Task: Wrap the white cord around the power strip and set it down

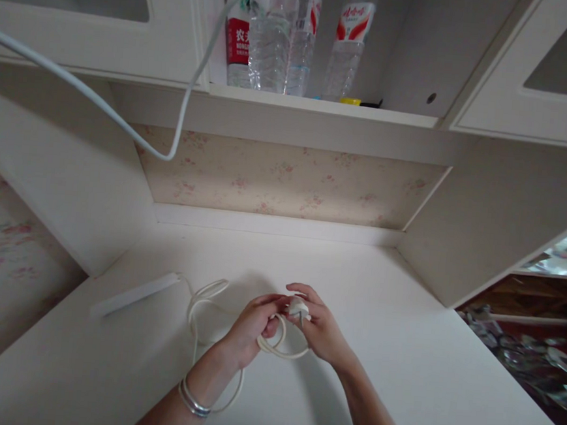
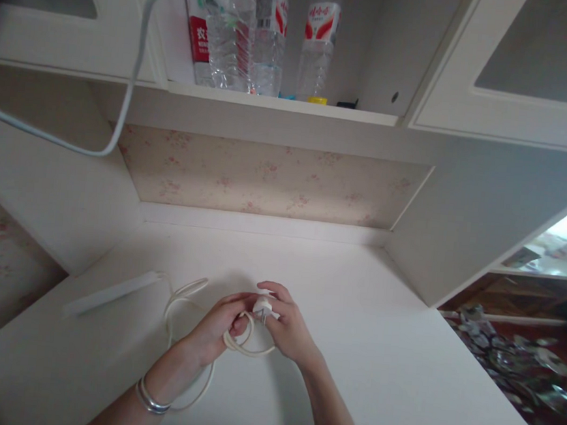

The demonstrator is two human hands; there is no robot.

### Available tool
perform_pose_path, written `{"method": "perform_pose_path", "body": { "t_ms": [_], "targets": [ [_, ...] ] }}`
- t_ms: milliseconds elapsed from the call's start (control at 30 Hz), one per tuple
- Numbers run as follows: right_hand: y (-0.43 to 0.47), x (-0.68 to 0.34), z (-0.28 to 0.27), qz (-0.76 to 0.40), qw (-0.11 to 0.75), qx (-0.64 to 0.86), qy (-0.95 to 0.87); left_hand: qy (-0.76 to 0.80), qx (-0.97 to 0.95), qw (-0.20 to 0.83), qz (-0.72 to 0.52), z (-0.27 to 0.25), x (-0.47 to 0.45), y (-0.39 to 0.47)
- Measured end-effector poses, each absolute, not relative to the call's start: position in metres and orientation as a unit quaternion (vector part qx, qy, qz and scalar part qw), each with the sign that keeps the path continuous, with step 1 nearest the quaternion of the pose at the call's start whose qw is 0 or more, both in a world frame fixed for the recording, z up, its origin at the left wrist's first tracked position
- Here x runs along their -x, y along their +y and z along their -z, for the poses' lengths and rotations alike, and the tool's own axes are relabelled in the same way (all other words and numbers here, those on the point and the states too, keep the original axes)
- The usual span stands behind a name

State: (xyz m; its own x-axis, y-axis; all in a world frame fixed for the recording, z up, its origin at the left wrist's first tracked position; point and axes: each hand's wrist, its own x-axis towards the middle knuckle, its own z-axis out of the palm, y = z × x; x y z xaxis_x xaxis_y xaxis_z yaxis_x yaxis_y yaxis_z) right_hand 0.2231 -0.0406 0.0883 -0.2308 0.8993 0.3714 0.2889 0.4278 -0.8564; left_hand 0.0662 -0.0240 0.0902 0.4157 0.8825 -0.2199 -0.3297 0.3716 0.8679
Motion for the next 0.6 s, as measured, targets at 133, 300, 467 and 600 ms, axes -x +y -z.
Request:
{"method": "perform_pose_path", "body": {
  "t_ms": [133,300,467,600],
  "targets": [
    [-0.034,-0.22,-0.086,-0.348,0.546,0.481,-0.591,0.363,-0.384,0.743,-0.41,-0.098,-0.071,-0.029],
    [-0.029,-0.225,-0.089,-0.354,0.627,0.496,-0.485,0.406,-0.428,0.689,-0.421,-0.105,-0.072,-0.033],
    [-0.029,-0.23,-0.099,-0.378,0.655,0.484,-0.44,0.339,-0.48,0.721,-0.367,-0.11,-0.069,-0.031],
    [-0.026,-0.229,-0.104,-0.421,0.703,0.44,-0.368,0.323,-0.489,0.721,-0.37,-0.107,-0.069,-0.03]
  ]
}}
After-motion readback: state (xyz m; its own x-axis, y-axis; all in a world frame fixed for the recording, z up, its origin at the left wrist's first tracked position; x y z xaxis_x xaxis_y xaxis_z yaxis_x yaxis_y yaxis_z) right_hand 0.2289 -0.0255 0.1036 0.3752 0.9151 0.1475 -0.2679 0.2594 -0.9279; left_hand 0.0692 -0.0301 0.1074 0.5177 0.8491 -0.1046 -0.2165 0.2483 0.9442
